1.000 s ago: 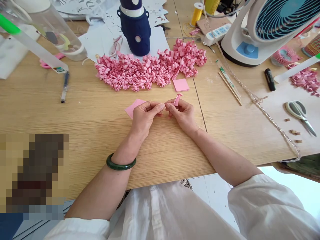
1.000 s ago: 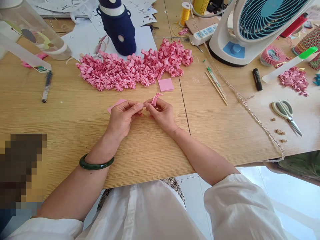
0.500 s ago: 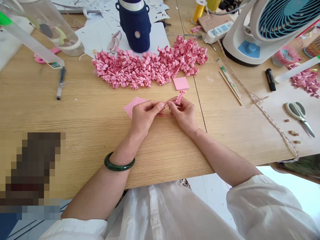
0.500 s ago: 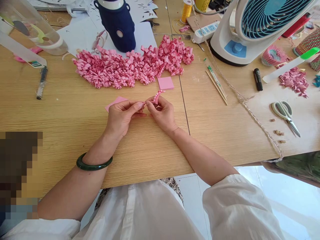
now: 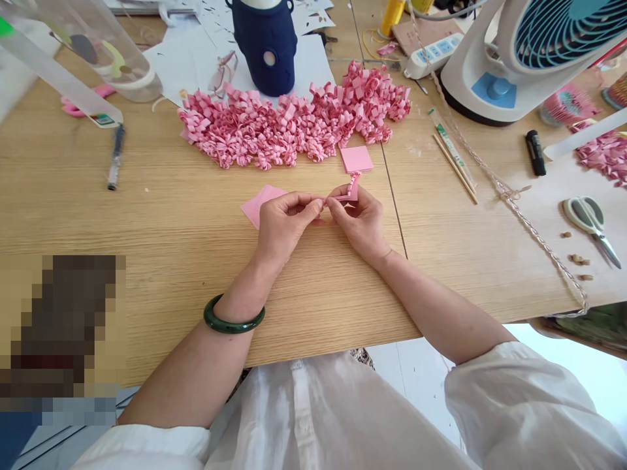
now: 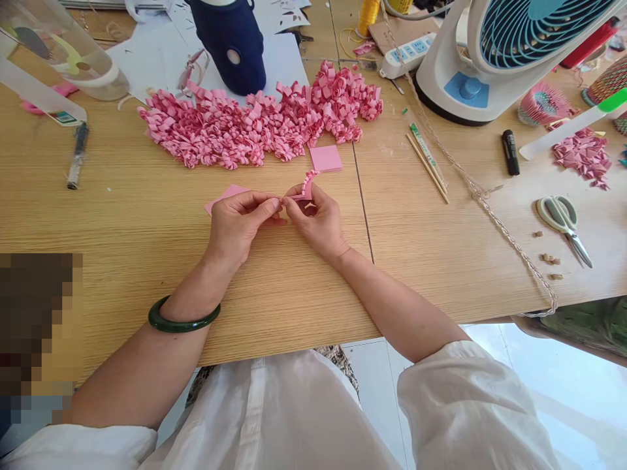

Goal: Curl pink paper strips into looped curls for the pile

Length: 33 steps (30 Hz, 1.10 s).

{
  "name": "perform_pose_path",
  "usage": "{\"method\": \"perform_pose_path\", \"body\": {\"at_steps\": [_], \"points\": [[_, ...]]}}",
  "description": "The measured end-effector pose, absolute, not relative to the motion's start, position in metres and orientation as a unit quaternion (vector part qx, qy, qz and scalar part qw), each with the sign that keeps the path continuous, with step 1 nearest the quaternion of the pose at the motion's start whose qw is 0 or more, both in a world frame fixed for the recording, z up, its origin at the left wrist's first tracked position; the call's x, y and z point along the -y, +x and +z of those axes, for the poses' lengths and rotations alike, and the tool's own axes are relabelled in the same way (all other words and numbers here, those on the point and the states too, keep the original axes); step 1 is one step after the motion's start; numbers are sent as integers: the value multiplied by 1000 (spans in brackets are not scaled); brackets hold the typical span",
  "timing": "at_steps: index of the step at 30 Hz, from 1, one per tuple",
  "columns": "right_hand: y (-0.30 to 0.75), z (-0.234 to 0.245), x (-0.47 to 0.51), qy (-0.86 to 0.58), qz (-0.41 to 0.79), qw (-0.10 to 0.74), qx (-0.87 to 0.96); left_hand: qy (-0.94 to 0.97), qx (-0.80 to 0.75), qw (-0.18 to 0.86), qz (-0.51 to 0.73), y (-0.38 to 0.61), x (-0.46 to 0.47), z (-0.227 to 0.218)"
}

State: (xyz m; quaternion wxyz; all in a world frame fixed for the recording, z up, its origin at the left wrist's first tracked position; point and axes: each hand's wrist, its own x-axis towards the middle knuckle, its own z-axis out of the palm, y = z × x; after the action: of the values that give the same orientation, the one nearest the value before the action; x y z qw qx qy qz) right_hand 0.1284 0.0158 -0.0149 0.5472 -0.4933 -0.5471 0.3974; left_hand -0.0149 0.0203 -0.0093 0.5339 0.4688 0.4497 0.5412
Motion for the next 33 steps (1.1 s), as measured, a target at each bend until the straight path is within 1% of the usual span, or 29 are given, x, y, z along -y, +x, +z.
{"method": "perform_pose_path", "body": {"at_steps": [4, 10, 17, 19, 23, 26, 29, 33], "points": [[128, -14, -15, -503, 389, 536, 555, 501, -469, 497, 531, -17, -22, -14], [128, -11, -11, -478, 360, 534, 598, 541, -503, 424, 524, -18, -19, -10], [129, -11, -7, -457, 311, 541, 634, 587, -515, 300, 548, -11, -11, -4], [129, -12, -8, -451, 282, 543, 650, 578, -518, 305, 552, -9, -10, -5], [131, -14, -9, -441, 203, 549, 681, 544, -512, 369, 553, -6, -7, -5], [132, -15, -11, -455, 174, 545, 683, 547, -488, 391, 557, -5, -4, -3], [133, -17, -12, -464, 178, 543, 677, 568, -478, 366, 561, -5, -2, -1], [131, -19, -12, -463, 217, 560, 652, 622, -463, 284, 564, -5, -1, -2]]}}
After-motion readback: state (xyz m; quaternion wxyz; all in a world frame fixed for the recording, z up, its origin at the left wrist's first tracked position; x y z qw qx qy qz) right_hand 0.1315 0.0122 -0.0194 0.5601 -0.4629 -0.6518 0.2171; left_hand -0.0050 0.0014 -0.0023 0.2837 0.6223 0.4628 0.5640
